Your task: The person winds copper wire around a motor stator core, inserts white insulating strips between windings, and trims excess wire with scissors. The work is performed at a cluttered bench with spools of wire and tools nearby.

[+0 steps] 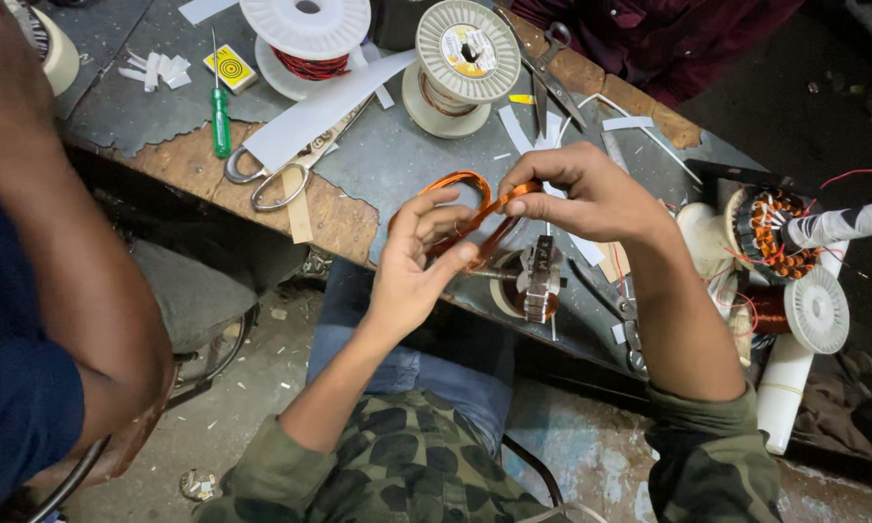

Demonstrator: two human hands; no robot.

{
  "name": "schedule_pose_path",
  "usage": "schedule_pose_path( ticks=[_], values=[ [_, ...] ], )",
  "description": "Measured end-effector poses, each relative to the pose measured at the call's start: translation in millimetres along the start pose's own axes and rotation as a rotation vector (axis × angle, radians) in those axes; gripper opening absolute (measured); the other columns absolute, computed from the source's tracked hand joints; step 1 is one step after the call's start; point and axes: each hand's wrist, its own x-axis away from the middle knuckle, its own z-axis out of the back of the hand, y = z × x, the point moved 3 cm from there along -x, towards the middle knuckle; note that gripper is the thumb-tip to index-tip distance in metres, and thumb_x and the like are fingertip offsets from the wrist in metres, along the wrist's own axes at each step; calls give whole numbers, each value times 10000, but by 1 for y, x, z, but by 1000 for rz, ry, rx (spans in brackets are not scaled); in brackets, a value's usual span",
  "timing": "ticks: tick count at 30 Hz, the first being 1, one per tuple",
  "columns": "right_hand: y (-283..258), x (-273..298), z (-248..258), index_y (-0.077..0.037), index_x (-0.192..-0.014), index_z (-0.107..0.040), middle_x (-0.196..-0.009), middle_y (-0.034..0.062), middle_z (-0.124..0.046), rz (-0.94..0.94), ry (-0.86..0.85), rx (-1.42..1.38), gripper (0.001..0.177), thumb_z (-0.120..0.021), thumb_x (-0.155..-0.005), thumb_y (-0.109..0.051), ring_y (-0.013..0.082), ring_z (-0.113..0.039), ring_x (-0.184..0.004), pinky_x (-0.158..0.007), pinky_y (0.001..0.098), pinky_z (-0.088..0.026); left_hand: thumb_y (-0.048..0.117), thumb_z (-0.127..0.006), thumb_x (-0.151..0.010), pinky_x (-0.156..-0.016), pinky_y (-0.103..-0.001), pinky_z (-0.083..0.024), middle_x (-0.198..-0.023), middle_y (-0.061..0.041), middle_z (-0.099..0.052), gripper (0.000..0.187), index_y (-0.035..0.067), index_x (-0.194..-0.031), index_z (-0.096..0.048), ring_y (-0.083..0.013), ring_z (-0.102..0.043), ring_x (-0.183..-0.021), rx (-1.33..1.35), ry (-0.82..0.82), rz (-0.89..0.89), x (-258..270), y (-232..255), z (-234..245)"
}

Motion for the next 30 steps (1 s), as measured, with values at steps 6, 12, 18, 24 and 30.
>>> schedule_pose_path(
  ticks=[6, 12, 18, 24, 30],
  values=[
    [0, 11, -5, -10, -1051, -710, -863, 6, -710, -23, 60, -13, 162, -711, -981, -157, 63, -599, -785, -696, 239, -481, -9, -750, -926, -958, -352, -558, -1058, -109, -718, 641, 34, -1474, -419, -192, -695, -1032, 188, -133, 148, -11, -7, -3],
    [18, 31, -11, 3, -1084, -692, -921, 16, -671, -100, 229, -164, 171, -683, -1018, -155, 67, -582, -841, -728, 237, -493, 121, -684, -1000, -927, -349, -562, -968, -93, -706, 516, 13, -1452, -461, -224, -725, -1010, 412, -275, 295, -12, -10, -3],
    [29, 47, -12, 9, -1117, -643, -958, 43, -704, -88, 316, -283, 168, -653, -1047, -144, 99, -634, -867, -788, 257, -524, 159, -621, -1052, -879, -330, -567, -889, -70, -699, 293, -67, -1230, -674, -217, -721, -918, 401, -223, 324, -11, -16, 0],
    [-12, 56, -13, -9, -1212, -627, -1032, 48, -707, -140, 323, -139, 275, -696, -986, -148, 104, -684, -940, -837, 275, -562, 167, -633, -1044, -800, -292, -549, -836, -50, -695, 258, -56, -1138, -723, -183, -727, -877, 285, -206, 350, -15, -19, -5],
    [-89, 45, -27, -71, -1257, -665, -1092, 143, -689, 274, 218, 822, 552, -795, -766, -288, 295, -644, -1034, -900, 390, -502, 117, -637, -1024, -778, -269, -567, -869, -30, -719, 218, -36, -1134, -746, -117, -693, -826, 144, -224, 336, -14, -17, -7]
  ],
)
